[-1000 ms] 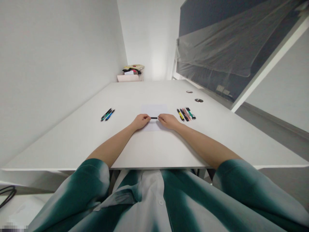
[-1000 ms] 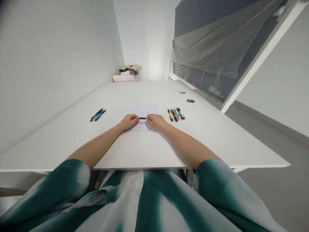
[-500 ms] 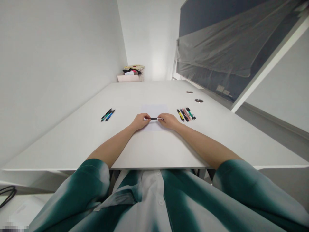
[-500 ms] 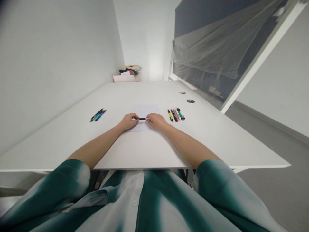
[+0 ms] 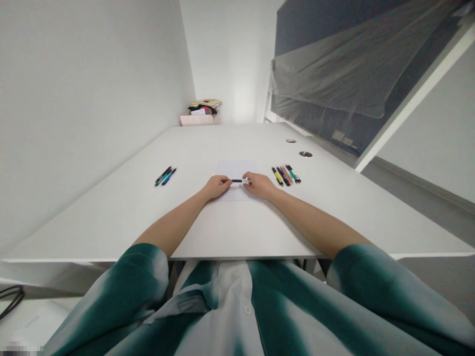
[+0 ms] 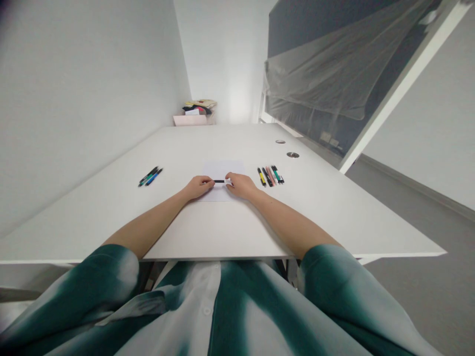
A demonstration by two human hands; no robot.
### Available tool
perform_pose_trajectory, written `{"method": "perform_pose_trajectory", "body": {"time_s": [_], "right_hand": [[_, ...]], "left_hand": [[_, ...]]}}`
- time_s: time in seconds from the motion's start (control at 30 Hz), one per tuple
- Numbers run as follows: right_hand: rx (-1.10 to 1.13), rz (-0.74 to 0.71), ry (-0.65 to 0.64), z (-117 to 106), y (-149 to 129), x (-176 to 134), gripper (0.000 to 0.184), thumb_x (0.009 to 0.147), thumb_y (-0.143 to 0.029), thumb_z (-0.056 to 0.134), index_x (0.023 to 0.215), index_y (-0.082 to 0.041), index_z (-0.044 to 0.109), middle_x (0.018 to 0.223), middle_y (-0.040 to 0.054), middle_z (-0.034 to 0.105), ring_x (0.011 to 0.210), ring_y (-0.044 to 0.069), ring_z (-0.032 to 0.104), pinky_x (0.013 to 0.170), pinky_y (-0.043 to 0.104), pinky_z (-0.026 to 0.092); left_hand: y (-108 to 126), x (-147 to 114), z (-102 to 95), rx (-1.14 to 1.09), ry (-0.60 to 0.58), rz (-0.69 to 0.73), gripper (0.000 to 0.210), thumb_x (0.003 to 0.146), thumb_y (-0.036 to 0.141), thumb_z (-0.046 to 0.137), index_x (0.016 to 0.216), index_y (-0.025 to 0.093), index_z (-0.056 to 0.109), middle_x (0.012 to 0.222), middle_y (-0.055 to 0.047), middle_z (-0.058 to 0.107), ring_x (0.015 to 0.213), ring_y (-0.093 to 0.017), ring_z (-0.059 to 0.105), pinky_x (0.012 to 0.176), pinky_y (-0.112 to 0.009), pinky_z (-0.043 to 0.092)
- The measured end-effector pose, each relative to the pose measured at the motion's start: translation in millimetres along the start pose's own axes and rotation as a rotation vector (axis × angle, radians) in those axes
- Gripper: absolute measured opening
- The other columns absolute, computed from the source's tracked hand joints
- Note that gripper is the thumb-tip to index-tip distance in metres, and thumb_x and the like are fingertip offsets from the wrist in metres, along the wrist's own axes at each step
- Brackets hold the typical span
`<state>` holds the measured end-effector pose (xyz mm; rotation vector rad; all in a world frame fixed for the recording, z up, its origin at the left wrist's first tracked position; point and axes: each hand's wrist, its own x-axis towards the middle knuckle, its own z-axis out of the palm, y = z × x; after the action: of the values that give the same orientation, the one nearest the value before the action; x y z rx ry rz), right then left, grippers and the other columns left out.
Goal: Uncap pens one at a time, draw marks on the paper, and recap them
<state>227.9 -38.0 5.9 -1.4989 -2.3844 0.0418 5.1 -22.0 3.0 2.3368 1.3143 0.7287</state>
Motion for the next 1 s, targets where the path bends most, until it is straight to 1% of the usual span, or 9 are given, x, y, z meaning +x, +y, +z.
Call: {"method": "perform_pose_trajectory", "body": {"time_s": [0.07, 0.13, 0.3, 0.43, 0.63, 0.9, 1.0], "right_hand": [[-0.017, 0.011, -0.007, 0.4, 1.7, 0.7, 0.028, 0.092, -0.028, 0.053, 0.118, -0.020, 0.060, 0.102, 0.0067, 0.072, 0.090, 0.020, 0.065, 0.074, 0.027, 0.041], [-0.028, -0.013, -0.009, 0.1, 2.9, 1.0, 0.023, 0.091, -0.024, 0.051, 0.111, -0.020, 0.062, 0.101, 0.0058, 0.071, 0.089, 0.020, 0.064, 0.073, 0.027, 0.040], [-0.033, -0.083, 0.000, -0.7, 4.8, 0.7, 0.019, 0.091, -0.023, 0.052, 0.104, -0.020, 0.065, 0.103, 0.0065, 0.069, 0.092, 0.019, 0.061, 0.075, 0.026, 0.039], [-0.036, -0.083, 0.003, 0.8, 7.0, 1.5, 0.020, 0.091, -0.024, 0.052, 0.104, -0.020, 0.067, 0.103, 0.0062, 0.069, 0.092, 0.019, 0.062, 0.076, 0.026, 0.040], [-0.015, -0.089, 0.006, 1.2, 8.7, 1.7, 0.023, 0.092, -0.025, 0.053, 0.107, -0.022, 0.069, 0.105, 0.0056, 0.070, 0.091, 0.018, 0.063, 0.077, 0.026, 0.041], [0.007, -0.067, 0.027, -1.1, 5.1, 0.9, 0.026, 0.093, -0.029, 0.053, 0.112, -0.022, 0.071, 0.108, 0.0058, 0.070, 0.091, 0.018, 0.064, 0.079, 0.027, 0.043], [0.021, -0.046, 0.048, -3.6, 5.0, 0.9, 0.027, 0.093, -0.032, 0.055, 0.112, -0.022, 0.070, 0.110, 0.0065, 0.070, 0.093, 0.019, 0.064, 0.081, 0.027, 0.044]], "left_hand": [[-0.2, -0.8, -1.3, -0.004, -0.004, 0.022, 0.033, 0.083, 0.037, 0.052, 0.092, 0.016, 0.075, 0.094, -0.006, 0.075, 0.088, -0.020, 0.066, 0.086, -0.031, 0.050], [-0.2, -1.7, -2.5, 0.017, -0.008, 0.051, 0.032, 0.083, 0.035, 0.054, 0.095, 0.016, 0.076, 0.099, -0.007, 0.075, 0.092, -0.021, 0.066, 0.089, -0.032, 0.049], [1.8, -1.7, -3.2, 0.215, -0.012, 0.133, 0.029, 0.084, 0.033, 0.055, 0.097, 0.017, 0.076, 0.103, -0.009, 0.074, 0.097, -0.023, 0.065, 0.094, -0.037, 0.047], [3.2, -1.0, -3.2, 0.323, -0.014, 0.198, 0.025, 0.086, 0.030, 0.055, 0.094, 0.020, 0.076, 0.100, -0.008, 0.074, 0.097, -0.023, 0.064, 0.094, -0.039, 0.046], [2.6, -2.5, -3.6, 0.330, -0.005, 0.257, 0.027, 0.088, 0.030, 0.053, 0.092, 0.019, 0.076, 0.097, -0.011, 0.073, 0.096, -0.025, 0.063, 0.093, -0.041, 0.045], [2.1, -2.7, -4.0, 0.383, 0.038, 0.239, 0.029, 0.088, 0.032, 0.052, 0.097, 0.018, 0.076, 0.101, -0.012, 0.073, 0.097, -0.025, 0.062, 0.093, -0.041, 0.043], [3.8, -2.6, -5.1, 0.390, 0.031, 0.234, 0.030, 0.089, 0.033, 0.051, 0.097, 0.019, 0.076, 0.101, -0.011, 0.073, 0.098, -0.025, 0.062, 0.093, -0.042, 0.042]]}}
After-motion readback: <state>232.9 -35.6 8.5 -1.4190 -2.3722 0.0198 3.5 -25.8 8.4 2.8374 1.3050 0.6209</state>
